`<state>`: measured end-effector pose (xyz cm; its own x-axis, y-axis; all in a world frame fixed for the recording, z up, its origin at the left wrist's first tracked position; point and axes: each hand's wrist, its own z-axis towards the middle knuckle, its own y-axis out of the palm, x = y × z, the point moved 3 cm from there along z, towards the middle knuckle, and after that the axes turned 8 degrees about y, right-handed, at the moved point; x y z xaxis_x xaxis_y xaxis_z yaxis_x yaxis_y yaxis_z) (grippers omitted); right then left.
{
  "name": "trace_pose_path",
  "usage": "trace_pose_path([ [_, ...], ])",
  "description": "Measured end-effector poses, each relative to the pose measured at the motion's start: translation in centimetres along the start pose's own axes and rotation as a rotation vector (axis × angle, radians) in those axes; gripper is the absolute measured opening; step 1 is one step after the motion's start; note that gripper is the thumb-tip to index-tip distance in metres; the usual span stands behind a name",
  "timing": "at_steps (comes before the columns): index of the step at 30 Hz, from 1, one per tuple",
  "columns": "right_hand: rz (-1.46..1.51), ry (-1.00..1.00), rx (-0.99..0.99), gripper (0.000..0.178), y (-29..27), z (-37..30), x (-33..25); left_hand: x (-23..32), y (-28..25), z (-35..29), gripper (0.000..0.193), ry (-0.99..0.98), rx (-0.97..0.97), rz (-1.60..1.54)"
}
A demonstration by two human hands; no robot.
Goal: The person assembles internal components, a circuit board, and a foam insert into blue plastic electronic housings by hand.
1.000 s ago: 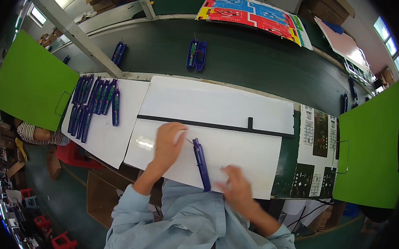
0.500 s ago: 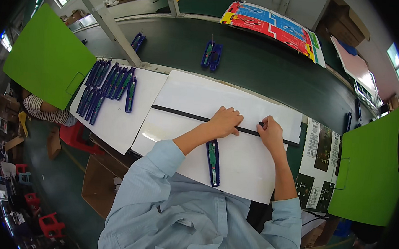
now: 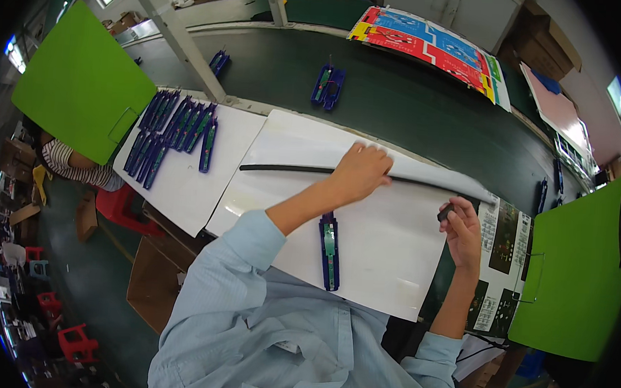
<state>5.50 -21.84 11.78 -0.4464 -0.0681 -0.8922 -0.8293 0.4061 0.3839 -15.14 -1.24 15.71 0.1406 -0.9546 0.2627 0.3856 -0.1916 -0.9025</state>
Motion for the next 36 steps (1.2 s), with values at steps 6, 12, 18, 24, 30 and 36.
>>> trace_pose_path([
  [6, -0.302, 0.001, -0.007, 0.026, 4.0, 4.1, 1.5, 0.5, -15.9, 2.9, 0.022, 0.055, 0.570, 0.071],
  [12, -0.570, -0.072, -0.208, 0.024, 10.6, 4.7, 3.0, 7.4, -35.6, -13.6, 0.018, -0.511, 0.916, 0.115],
  [18, -0.460, 0.046, -0.401, 0.022, 14.0, 0.9, 2.6, 15.2, -39.2, -44.7, 0.024, -0.970, 1.079, 0.642],
  [24, -0.462, 0.088, -0.467, 0.024, 15.9, 0.4, 2.7, 19.2, -26.8, -63.5, 0.020, -1.554, 0.957, 0.691],
  [30, -0.488, 0.107, -0.459, 0.022, 18.8, -0.5, 3.5, 17.0, -12.2, -71.1, 0.016, -1.591, 0.736, 0.855],
  [36, -0.563, 0.081, -0.435, 0.022, 18.6, -1.2, 3.4, 14.9, -4.9, -69.4, 0.017, -1.657, 0.573, 0.803],
])
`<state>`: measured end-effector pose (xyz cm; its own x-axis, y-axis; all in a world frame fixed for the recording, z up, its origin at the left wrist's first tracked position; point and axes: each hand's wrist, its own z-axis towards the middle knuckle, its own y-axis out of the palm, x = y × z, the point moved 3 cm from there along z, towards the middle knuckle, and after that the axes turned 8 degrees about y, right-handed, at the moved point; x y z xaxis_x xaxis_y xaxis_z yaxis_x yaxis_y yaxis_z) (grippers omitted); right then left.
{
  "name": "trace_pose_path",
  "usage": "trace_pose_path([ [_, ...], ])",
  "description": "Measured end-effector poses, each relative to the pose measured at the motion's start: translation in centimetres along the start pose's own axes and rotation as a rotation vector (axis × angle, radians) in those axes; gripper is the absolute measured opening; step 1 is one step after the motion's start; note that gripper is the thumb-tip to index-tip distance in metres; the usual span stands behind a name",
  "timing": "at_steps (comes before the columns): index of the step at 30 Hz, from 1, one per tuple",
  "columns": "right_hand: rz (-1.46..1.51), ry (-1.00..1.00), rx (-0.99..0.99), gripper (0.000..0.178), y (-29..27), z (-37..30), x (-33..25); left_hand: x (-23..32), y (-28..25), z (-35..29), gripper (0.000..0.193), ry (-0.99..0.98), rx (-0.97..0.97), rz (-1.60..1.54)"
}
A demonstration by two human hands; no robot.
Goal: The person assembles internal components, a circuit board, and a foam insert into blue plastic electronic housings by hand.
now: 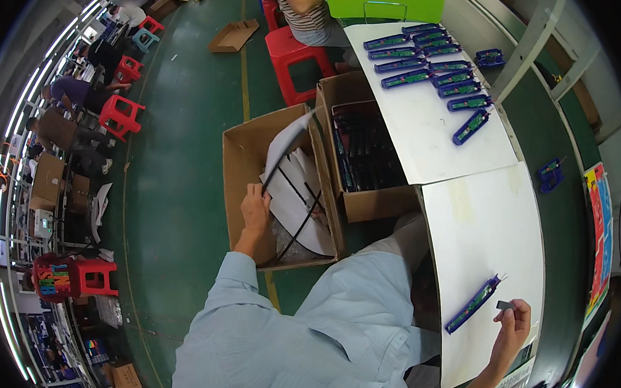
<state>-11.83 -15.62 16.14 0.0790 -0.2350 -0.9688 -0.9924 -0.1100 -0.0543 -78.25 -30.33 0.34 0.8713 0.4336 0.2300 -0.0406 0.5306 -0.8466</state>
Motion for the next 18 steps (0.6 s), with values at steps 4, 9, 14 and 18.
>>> trace_pose_path([
  [4, -0.014, 0.019, 0.032, 0.023, 0.3, -0.4, -0.1, 1.7, -1.2, -0.8, 0.017, 0.198, 0.014, -0.065],
  [9, -0.096, 0.021, 0.070, 0.020, 1.7, -0.5, -1.9, -2.7, 4.6, -1.7, 0.021, 0.124, -0.246, -0.210],
  [14, -0.174, 0.045, 0.019, 0.019, 5.5, 2.1, -4.1, -13.4, 7.2, -3.5, 0.054, 0.028, -0.720, 0.242],
  [18, -0.260, 0.042, 0.029, 0.022, 5.5, 5.1, -3.3, -8.0, 6.8, 0.0, 0.049, 0.091, -0.360, 0.080],
])
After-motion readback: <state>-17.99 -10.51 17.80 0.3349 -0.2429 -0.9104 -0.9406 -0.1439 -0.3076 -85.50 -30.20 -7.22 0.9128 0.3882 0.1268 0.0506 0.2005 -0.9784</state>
